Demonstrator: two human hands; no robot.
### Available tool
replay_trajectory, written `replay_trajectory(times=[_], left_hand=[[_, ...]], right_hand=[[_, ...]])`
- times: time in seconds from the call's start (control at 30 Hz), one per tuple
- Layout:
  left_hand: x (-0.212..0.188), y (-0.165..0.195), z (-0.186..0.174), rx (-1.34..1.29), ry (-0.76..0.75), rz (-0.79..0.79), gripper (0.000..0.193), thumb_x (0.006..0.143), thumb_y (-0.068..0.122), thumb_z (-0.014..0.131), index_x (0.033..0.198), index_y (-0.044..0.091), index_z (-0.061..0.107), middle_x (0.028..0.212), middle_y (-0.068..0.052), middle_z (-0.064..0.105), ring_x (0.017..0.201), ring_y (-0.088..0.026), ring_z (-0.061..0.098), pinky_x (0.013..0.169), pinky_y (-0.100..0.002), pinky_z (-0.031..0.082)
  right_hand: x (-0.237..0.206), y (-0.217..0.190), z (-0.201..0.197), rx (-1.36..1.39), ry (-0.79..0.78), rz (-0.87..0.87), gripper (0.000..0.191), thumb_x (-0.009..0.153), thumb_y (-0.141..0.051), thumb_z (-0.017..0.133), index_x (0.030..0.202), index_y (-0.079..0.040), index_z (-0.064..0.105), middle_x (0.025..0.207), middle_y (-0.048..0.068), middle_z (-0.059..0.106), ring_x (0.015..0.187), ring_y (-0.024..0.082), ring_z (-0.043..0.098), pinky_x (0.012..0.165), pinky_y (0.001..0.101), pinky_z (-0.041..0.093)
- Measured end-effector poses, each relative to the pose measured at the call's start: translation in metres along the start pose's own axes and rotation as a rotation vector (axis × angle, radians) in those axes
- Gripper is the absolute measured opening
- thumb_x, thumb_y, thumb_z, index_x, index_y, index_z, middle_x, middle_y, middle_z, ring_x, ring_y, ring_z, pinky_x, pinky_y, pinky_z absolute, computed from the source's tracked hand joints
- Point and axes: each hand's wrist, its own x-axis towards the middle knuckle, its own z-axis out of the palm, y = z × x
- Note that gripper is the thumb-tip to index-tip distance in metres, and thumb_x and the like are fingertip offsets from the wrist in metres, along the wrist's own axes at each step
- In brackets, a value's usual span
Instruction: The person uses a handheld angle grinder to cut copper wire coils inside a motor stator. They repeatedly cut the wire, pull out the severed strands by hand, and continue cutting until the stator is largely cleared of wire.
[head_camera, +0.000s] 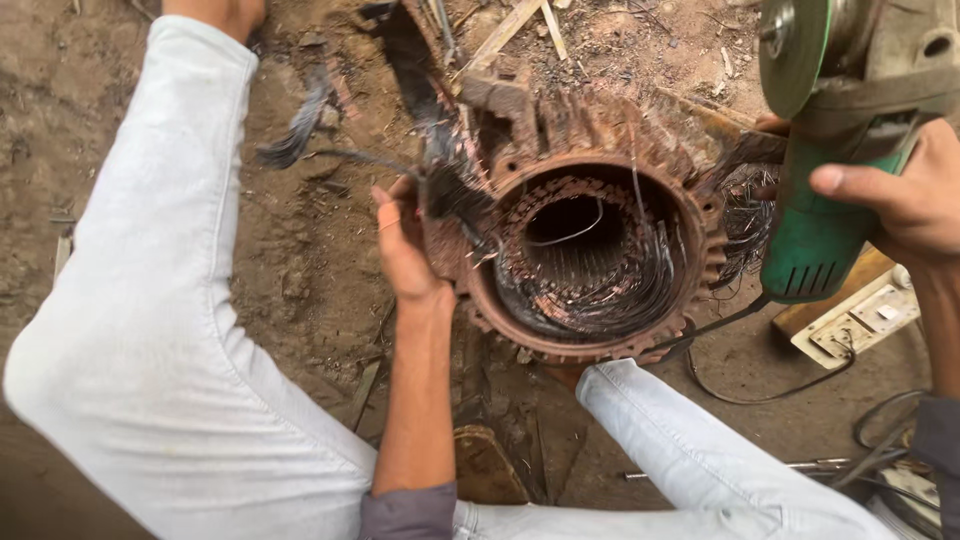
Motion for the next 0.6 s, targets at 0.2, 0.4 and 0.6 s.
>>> replay_trajectory(times=[0.2, 0.4, 0.6], left_hand=[[-0.007, 0.008, 0.008, -0.155, -0.008, -0.106, 0.053, 0.104, 0.051, 0.04, 0.129, 0.008, 0.06, 0.133, -0.014, 0.063, 0.126, -0.027, 0.058, 0.109, -0.046, 0.048], [-0.003, -0.011, -0.008, -0.355, -0.118, -0.096, 0.042, 0.108, 0.043, 0.05, 0.12, 0.006, 0.065, 0.11, -0.009, 0.07, 0.098, -0.025, 0.066, 0.085, -0.04, 0.056], [0.003, -0.008, -0.014, -0.242, -0.049, -0.136, 0.031, 0.114, 0.033, 0.054, 0.125, 0.007, 0.066, 0.115, -0.006, 0.069, 0.103, -0.022, 0.064, 0.09, -0.038, 0.054]], right_hand=[[0.005, 0.021, -0.005, -0.036, 0.02, -0.141, 0.056, 0.079, -0.007, 0.076, 0.13, 0.009, 0.058, 0.112, 0.017, 0.068, 0.104, 0.027, 0.069, 0.095, 0.0401, 0.059], [-0.004, 0.012, 0.0, 0.135, 0.015, -0.199, 0.073, 0.074, -0.028, 0.091, 0.132, 0.005, 0.062, 0.116, 0.009, 0.069, 0.105, 0.018, 0.069, 0.09, 0.0315, 0.06], [-0.039, 0.066, -0.053, 0.325, 0.179, -0.091, 0.088, 0.078, -0.051, 0.093, 0.134, 0.007, 0.058, 0.11, 0.013, 0.071, 0.094, 0.024, 0.071, 0.084, 0.0403, 0.063]])
